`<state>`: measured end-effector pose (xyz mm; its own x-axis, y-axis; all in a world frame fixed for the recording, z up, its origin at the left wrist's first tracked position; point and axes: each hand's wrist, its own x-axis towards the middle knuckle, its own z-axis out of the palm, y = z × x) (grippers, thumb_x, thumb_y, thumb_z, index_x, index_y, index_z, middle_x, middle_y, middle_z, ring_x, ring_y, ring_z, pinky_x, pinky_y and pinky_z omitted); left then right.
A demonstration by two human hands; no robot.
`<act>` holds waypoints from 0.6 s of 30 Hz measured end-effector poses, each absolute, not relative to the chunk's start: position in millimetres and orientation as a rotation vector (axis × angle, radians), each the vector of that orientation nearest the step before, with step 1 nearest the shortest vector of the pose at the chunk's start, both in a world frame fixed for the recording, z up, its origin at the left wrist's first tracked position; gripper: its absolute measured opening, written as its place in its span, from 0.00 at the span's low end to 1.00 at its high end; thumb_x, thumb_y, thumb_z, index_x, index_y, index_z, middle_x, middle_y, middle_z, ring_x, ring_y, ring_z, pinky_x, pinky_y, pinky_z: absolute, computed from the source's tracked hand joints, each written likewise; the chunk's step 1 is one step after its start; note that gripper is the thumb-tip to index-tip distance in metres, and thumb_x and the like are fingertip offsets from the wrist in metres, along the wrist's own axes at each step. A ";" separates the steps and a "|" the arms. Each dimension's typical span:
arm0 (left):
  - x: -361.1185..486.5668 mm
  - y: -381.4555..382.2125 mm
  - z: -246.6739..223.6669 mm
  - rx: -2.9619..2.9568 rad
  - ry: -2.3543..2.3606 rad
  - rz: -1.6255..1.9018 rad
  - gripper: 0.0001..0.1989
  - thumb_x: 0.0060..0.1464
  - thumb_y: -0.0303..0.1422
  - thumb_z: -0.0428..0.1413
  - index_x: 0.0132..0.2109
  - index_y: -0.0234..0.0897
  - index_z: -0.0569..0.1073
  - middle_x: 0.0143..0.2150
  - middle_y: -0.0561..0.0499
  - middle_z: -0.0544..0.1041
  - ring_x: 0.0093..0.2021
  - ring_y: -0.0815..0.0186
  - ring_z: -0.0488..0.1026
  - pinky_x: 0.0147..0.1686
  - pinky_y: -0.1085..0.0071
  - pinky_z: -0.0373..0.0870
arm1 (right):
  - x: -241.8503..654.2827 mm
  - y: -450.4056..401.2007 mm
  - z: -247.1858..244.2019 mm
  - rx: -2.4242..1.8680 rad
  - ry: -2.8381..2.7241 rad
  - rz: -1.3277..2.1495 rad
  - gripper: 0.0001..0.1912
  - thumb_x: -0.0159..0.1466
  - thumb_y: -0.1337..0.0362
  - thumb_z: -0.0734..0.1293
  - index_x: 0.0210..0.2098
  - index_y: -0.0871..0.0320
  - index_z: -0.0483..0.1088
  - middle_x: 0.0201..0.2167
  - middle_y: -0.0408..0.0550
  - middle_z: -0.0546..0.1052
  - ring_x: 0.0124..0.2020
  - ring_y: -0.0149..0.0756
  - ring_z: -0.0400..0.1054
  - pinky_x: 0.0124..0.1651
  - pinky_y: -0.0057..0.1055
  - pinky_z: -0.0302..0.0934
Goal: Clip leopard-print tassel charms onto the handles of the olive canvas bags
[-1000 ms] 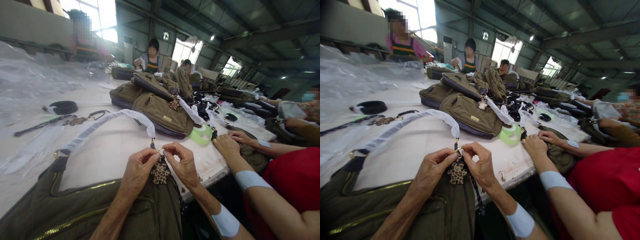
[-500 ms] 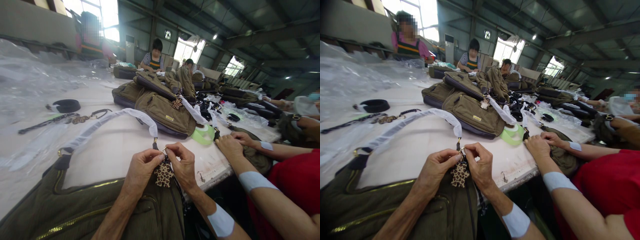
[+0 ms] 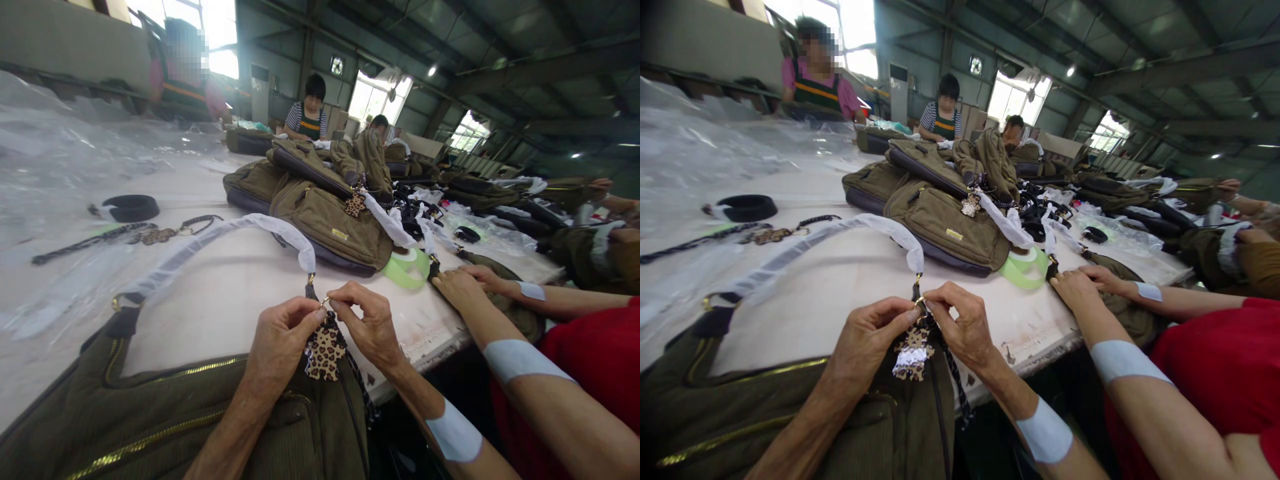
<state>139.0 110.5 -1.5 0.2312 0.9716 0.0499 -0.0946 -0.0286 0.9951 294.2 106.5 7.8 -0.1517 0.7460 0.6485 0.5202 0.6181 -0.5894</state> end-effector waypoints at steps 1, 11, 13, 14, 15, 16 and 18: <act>139.0 110.4 -1.8 1.279 0.952 1.095 0.09 0.47 0.37 0.59 0.30 0.33 0.76 0.27 0.51 0.76 0.28 0.69 0.69 0.30 0.75 0.65 | 295.3 106.3 8.0 -1.022 -1.831 0.275 0.04 0.61 0.71 0.65 0.33 0.59 0.71 0.26 0.42 0.71 0.29 0.28 0.65 0.33 0.25 0.58; 141.0 110.5 -4.8 1.300 0.941 1.044 0.09 0.48 0.37 0.58 0.30 0.34 0.75 0.27 0.51 0.76 0.28 0.68 0.70 0.30 0.75 0.65 | 303.1 104.3 6.6 -1.010 -1.895 0.268 0.04 0.62 0.71 0.64 0.33 0.60 0.71 0.27 0.44 0.72 0.30 0.29 0.66 0.35 0.26 0.60; 142.8 111.8 -5.6 1.295 0.939 1.058 0.09 0.48 0.37 0.58 0.30 0.34 0.75 0.27 0.52 0.76 0.28 0.69 0.69 0.29 0.75 0.65 | 301.5 104.1 3.6 -1.045 -1.856 0.280 0.04 0.61 0.71 0.64 0.34 0.59 0.71 0.27 0.43 0.71 0.29 0.28 0.65 0.34 0.26 0.60; 143.9 112.6 -5.9 1.288 0.930 1.068 0.09 0.48 0.36 0.58 0.30 0.34 0.74 0.26 0.52 0.75 0.28 0.69 0.69 0.29 0.75 0.65 | 299.8 103.9 1.2 -1.075 -1.813 0.290 0.03 0.61 0.70 0.64 0.33 0.59 0.71 0.26 0.43 0.71 0.28 0.28 0.65 0.33 0.26 0.60; 145.1 113.5 -6.2 1.275 0.911 1.074 0.09 0.48 0.36 0.58 0.31 0.34 0.74 0.27 0.52 0.75 0.28 0.69 0.69 0.29 0.76 0.65 | 297.6 103.5 -1.6 -1.109 -1.755 0.304 0.03 0.61 0.70 0.64 0.33 0.59 0.70 0.26 0.43 0.71 0.27 0.28 0.65 0.33 0.25 0.60; 146.2 114.3 -6.5 1.260 0.884 1.075 0.08 0.48 0.36 0.59 0.31 0.34 0.74 0.27 0.53 0.75 0.29 0.69 0.70 0.30 0.76 0.65 | 295.1 103.0 -4.7 -1.142 -1.687 0.323 0.03 0.61 0.70 0.64 0.33 0.59 0.70 0.26 0.42 0.71 0.27 0.27 0.65 0.32 0.25 0.60; 147.9 115.6 -7.0 1.235 0.820 1.054 0.08 0.47 0.35 0.59 0.34 0.34 0.75 0.29 0.53 0.76 0.31 0.68 0.72 0.33 0.76 0.66 | 289.5 101.5 -10.6 -1.186 -1.545 0.381 0.02 0.60 0.69 0.65 0.32 0.59 0.69 0.25 0.42 0.72 0.25 0.27 0.65 0.30 0.24 0.61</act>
<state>147.9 115.6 -7.0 0.3289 0.9429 0.0529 -0.1806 0.0079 0.9835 289.5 101.5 -10.6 0.0987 0.8280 0.5520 0.4764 0.4477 -0.7567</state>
